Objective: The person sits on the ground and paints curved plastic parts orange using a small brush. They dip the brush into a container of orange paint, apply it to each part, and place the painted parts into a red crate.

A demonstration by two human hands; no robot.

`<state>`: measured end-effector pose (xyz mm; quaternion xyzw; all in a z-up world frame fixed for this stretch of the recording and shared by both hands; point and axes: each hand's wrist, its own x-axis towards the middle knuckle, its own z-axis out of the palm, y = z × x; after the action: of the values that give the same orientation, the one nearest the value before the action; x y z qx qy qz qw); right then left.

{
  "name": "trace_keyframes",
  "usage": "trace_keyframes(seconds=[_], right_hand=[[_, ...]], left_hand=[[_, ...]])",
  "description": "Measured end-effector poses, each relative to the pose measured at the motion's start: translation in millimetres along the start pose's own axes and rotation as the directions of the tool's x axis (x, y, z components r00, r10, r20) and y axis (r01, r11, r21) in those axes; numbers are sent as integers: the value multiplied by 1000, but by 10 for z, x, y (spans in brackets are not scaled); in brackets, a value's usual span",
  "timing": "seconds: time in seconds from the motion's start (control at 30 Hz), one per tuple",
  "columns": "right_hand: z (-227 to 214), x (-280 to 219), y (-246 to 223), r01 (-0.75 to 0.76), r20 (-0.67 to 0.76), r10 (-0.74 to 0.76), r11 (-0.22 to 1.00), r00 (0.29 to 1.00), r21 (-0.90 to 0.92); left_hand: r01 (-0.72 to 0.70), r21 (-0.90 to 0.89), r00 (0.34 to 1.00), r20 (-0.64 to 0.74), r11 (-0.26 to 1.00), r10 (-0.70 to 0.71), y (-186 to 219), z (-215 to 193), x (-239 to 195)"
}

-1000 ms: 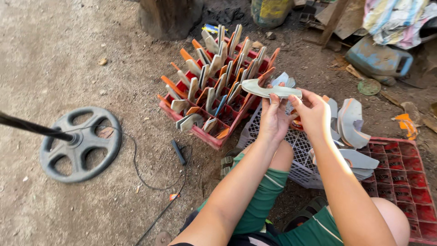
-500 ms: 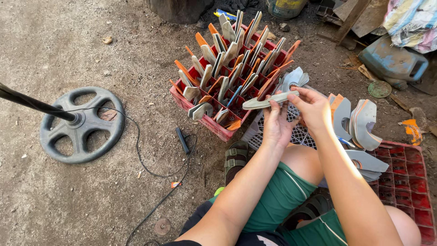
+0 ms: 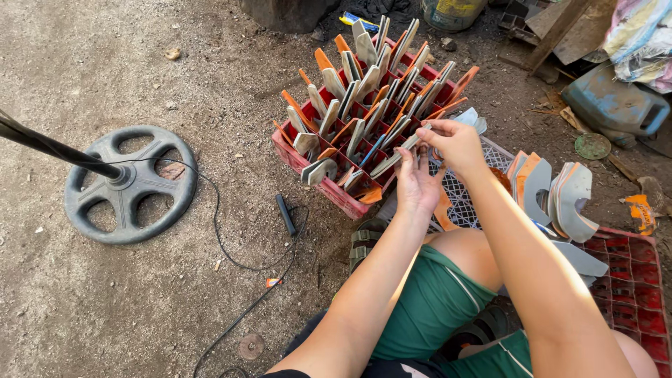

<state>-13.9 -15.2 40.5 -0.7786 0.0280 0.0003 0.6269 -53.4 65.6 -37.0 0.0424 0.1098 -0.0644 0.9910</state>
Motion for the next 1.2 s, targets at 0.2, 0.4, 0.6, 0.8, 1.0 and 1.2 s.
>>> trace_keyframes(seconds=[0.2, 0.4, 0.6, 0.8, 1.0, 1.2], right_hand=[[-41, 134, 83, -86, -46, 86, 996, 995, 6], [117, 227, 207, -29, 28, 41, 939, 999, -343], [521, 274, 565, 91, 63, -70, 881, 996, -464], [747, 268, 773, -55, -105, 50, 997, 993, -46], [780, 226, 661, -43, -162, 29, 996, 986, -80], [814, 108, 478, -42, -105, 41, 999, 994, -7]], left_hand=[[255, 54, 967, -32, 965, -254, -69, -199, -242], [313, 166, 932, -245, 935, -268, -132, -668, -507], [352, 197, 916, -273, 915, -293, -106, -973, -362], [378, 220, 899, -320, 899, -300, -15, -1094, -370], [366, 234, 911, -289, 901, -295, 6, -1080, -363], [370, 244, 910, -287, 896, -298, -7, -1024, -414]])
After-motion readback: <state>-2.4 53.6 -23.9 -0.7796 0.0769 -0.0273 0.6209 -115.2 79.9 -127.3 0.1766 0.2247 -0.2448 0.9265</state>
